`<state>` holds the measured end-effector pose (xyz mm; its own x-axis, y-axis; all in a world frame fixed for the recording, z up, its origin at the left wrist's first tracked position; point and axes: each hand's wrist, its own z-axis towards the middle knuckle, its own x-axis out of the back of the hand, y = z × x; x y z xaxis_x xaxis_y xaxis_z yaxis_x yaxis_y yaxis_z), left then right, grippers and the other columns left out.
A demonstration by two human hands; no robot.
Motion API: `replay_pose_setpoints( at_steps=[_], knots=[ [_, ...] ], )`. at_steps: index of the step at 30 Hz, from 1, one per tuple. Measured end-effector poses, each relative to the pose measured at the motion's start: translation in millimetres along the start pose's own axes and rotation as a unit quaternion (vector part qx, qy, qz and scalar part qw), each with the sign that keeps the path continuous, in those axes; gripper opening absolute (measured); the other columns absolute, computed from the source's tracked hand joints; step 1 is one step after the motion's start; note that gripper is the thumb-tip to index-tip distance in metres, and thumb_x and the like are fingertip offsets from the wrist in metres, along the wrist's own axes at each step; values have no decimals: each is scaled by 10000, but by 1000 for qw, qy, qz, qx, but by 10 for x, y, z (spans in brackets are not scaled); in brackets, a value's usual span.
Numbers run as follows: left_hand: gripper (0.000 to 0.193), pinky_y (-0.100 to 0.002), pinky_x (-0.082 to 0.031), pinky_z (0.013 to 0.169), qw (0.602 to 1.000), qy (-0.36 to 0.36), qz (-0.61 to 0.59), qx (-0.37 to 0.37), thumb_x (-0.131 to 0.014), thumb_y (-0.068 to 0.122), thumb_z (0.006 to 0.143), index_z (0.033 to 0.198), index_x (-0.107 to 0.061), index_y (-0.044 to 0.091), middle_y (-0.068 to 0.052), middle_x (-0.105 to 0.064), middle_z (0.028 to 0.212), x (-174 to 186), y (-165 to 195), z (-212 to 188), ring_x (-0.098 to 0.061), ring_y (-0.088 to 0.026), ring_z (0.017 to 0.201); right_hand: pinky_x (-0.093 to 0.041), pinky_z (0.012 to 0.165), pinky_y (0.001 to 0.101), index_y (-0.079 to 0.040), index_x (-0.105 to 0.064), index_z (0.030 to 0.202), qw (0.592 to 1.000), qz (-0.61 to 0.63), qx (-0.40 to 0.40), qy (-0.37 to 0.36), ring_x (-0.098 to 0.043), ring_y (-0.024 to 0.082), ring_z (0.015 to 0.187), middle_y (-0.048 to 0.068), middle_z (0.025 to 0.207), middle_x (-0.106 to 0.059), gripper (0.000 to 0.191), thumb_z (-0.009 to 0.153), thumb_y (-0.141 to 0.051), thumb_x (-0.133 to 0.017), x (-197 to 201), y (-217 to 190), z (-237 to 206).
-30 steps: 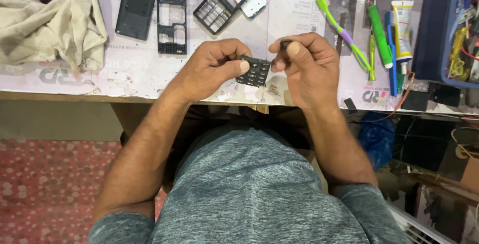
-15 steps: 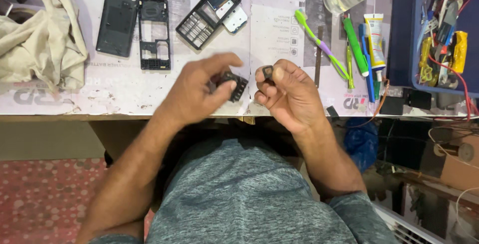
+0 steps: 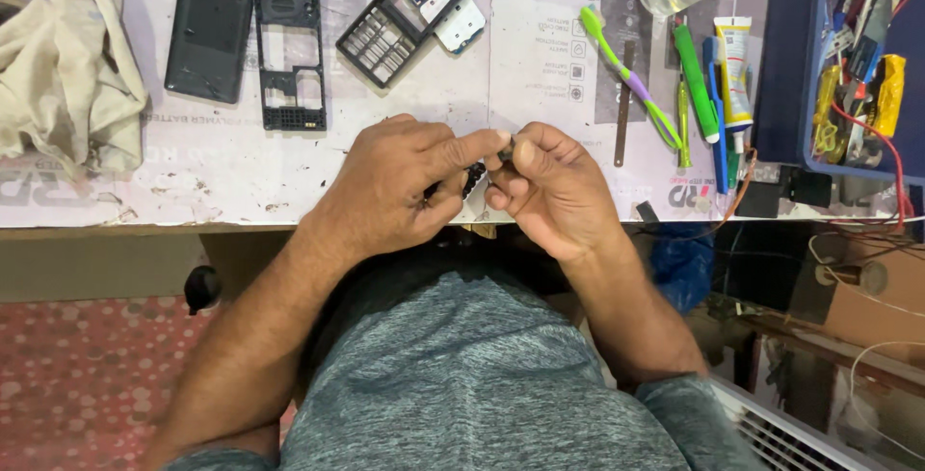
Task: The person cleans components of a disassembled mobile phone at a workbench. They brush the keypad with a toothbrush, pry at the keypad and frame with a small tool, scrape the phone frame with a marker-shaped tool, and use tweezers to work on the frame before setting the keypad down.
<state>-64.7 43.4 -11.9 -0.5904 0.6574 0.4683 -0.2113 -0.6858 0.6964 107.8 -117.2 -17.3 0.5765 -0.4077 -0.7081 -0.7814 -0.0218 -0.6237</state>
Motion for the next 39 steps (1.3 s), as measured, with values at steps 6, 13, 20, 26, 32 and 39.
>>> replay_pose_setpoints(
  at_steps=[6,13,20,26,32,39],
  knots=[
    [576,-393,-472,653,1000,-18,16,4,-709,29,813,1364,-630,175,-11,-566,711,-9,-26,-12,-580,-214,657,-527,781,391,-60,-705,1066,1000,10,23,-9,-615,150,800,60,962,-687,77,1021,-120,-721,37,40,6],
    [563,-360,-496,672,1000,-16,-4,4,-707,41,867,1400,-599,189,18,-602,751,-37,-50,-30,-601,-172,674,-526,786,380,-51,-713,1064,999,-22,34,-2,-622,147,797,117,1022,-728,86,1023,-126,-714,58,18,-4],
    [597,-383,-459,643,999,-10,-11,-33,-709,19,841,1404,-598,182,-1,-551,702,5,-39,-22,-563,-204,636,-515,825,342,-51,-694,1039,997,51,51,9,-608,130,853,95,1105,-717,114,1044,-163,-710,50,8,3],
    [597,-394,-454,629,999,-13,29,-29,-720,36,797,1371,-624,173,-11,-557,705,-10,-22,5,-570,-225,639,-510,823,339,-64,-693,1064,995,63,69,44,-605,118,856,79,1119,-712,140,1023,-197,-708,15,69,39],
    [656,-408,-468,645,997,-31,66,-6,-716,54,760,1402,-622,151,-30,-590,719,-29,17,16,-588,-238,653,-487,846,330,-81,-694,1071,994,51,91,31,-619,141,953,58,1154,-710,134,1024,-202,-727,-73,84,55],
    [672,-382,-473,623,997,-33,65,2,-704,29,786,1440,-609,150,-14,-596,696,-70,11,2,-583,-199,608,-508,888,376,-85,-702,1064,988,13,123,93,-647,176,1005,48,1118,-719,116,1002,-178,-733,-121,135,64]
  ],
)
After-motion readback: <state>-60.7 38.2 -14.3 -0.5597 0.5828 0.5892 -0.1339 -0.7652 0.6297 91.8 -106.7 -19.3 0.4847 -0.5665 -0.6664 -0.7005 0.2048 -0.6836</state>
